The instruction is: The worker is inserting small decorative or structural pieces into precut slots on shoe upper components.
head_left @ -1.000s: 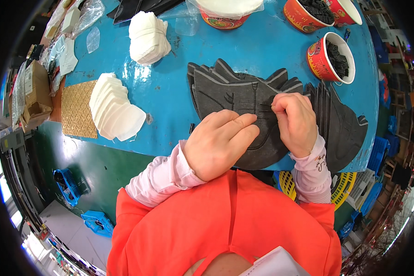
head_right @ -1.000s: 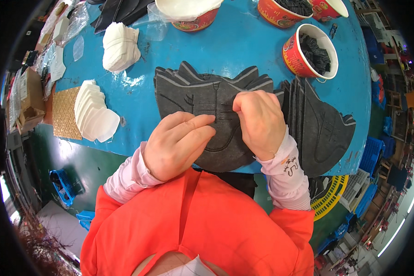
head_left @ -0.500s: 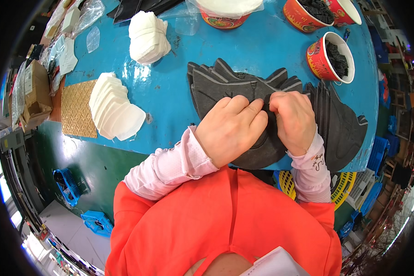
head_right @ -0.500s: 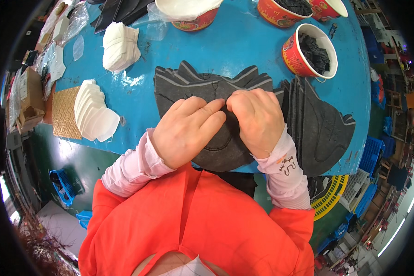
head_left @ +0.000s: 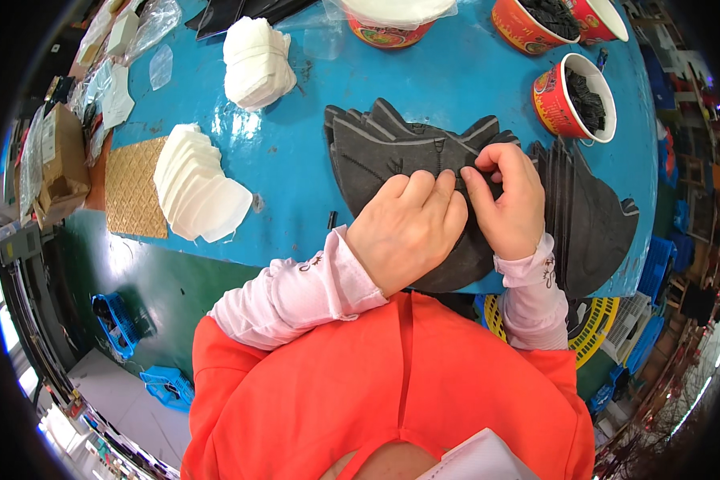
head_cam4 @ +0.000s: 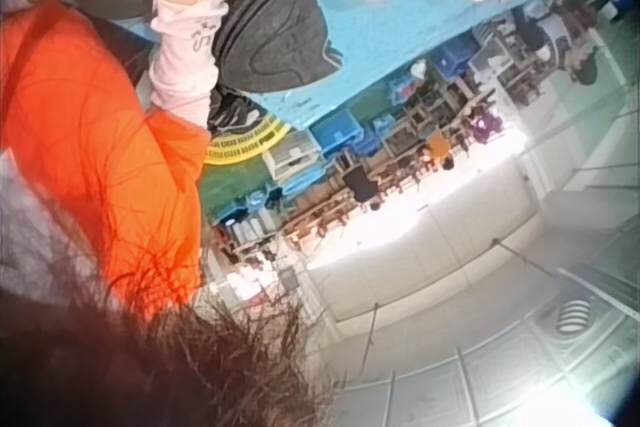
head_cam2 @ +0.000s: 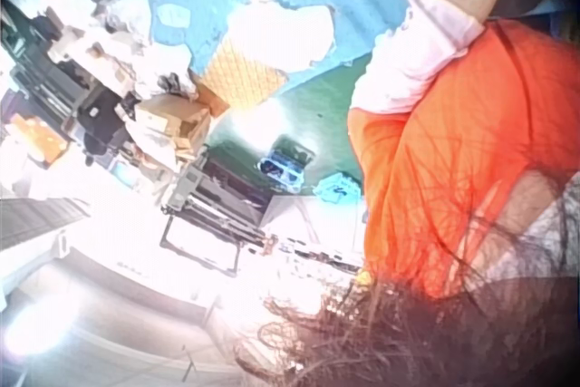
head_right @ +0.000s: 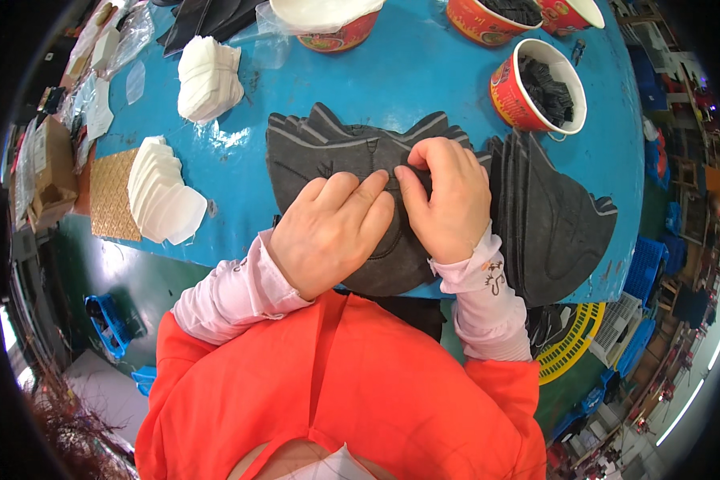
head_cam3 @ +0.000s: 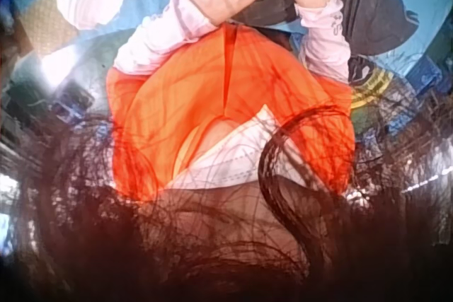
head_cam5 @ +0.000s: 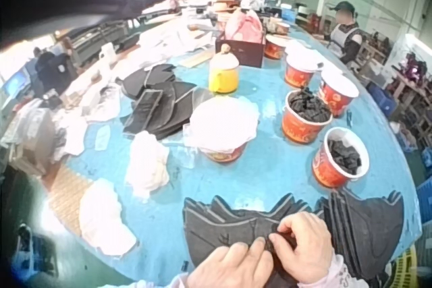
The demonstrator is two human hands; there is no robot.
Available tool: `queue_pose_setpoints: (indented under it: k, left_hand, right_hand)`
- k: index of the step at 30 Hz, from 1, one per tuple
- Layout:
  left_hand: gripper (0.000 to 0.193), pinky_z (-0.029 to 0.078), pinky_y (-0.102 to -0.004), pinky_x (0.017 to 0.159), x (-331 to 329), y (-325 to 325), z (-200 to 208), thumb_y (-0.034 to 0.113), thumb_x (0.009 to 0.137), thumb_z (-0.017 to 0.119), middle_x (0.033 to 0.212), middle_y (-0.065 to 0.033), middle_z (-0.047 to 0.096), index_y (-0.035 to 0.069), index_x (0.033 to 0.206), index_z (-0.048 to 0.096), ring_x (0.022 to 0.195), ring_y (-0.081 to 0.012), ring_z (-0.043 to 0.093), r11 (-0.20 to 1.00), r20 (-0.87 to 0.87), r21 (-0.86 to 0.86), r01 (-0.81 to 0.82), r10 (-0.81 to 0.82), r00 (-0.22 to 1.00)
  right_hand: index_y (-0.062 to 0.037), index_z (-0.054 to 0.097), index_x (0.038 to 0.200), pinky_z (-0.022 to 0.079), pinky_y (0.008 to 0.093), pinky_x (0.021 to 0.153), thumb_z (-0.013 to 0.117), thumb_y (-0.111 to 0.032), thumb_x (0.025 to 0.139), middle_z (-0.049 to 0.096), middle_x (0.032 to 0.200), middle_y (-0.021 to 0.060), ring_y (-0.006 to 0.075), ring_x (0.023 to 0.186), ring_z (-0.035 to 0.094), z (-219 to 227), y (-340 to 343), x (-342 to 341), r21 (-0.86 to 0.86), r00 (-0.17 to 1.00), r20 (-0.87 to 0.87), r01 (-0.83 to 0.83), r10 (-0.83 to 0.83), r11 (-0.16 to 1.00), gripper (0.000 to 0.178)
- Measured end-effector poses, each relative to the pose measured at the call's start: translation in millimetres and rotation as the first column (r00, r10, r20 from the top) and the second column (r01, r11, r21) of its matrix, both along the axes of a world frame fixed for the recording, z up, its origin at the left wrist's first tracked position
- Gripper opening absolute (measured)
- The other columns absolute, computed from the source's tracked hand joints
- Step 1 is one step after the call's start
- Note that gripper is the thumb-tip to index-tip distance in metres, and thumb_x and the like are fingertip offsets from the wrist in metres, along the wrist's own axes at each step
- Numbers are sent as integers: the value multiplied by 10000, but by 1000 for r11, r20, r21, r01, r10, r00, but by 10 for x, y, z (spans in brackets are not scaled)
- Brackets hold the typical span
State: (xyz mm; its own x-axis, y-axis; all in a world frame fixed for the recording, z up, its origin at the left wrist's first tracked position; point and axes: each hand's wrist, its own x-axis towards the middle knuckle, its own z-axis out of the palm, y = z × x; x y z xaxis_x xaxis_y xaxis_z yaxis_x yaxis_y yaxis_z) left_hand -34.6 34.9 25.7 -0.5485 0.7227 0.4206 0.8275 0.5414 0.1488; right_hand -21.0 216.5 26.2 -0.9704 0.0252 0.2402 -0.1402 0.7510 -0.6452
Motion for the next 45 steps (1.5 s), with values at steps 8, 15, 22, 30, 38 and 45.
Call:
queue_pose_setpoints:
  k: [8,15,22,30,38,45]
  left_hand:
    - [226,492,-322,684,-36,-69,14,47,743,656,1109,-73,676,45,967,627,797,-212,579,997,153,72,-3,-8,988]
    - [209,540,-316,773,374,-400,-2,-139,801,706,1025,-145,694,-28,978,690,905,-209,674,548,569,792,-270,-502,651]
    - [264,538,-330,750,464,-409,-115,-129,781,725,962,-139,698,-22,1020,693,861,-253,680,484,430,863,-147,-549,717]
    - [265,529,-335,733,438,-442,-19,-108,767,709,933,-111,683,-1,1009,685,813,-252,666,590,565,767,-252,-436,700]
    - [327,532,-376,751,144,-477,-134,-71,684,686,960,-118,626,14,999,656,858,-296,633,831,334,554,-55,-160,929]
    - [335,531,-370,698,139,-468,-146,-77,677,722,940,-111,643,12,996,668,838,-287,646,826,342,561,-45,-182,922]
  right_hand:
    - [-70,568,1017,461,276,713,683,-42,881,603,904,14,122,785,570,-79,110,26,-264,991,122,91,-61,960,180]
    - [-15,524,1090,505,243,816,669,71,903,645,1043,89,110,926,625,125,-430,723,-852,971,96,-33,217,523,252]
    - [-43,463,1103,508,250,878,648,71,916,623,1077,81,108,973,612,182,-431,875,-951,907,247,159,342,264,287]
    - [-65,391,1060,466,261,866,574,117,917,572,1062,105,106,907,537,176,-376,875,-901,966,115,3,231,434,295]
    - [-68,530,940,432,370,740,685,75,765,635,916,62,270,802,605,105,-232,31,140,950,-183,-230,254,963,274]
    - [-71,519,936,445,356,764,671,98,775,649,906,63,265,807,612,57,-256,-76,250,932,-115,-308,344,918,279]
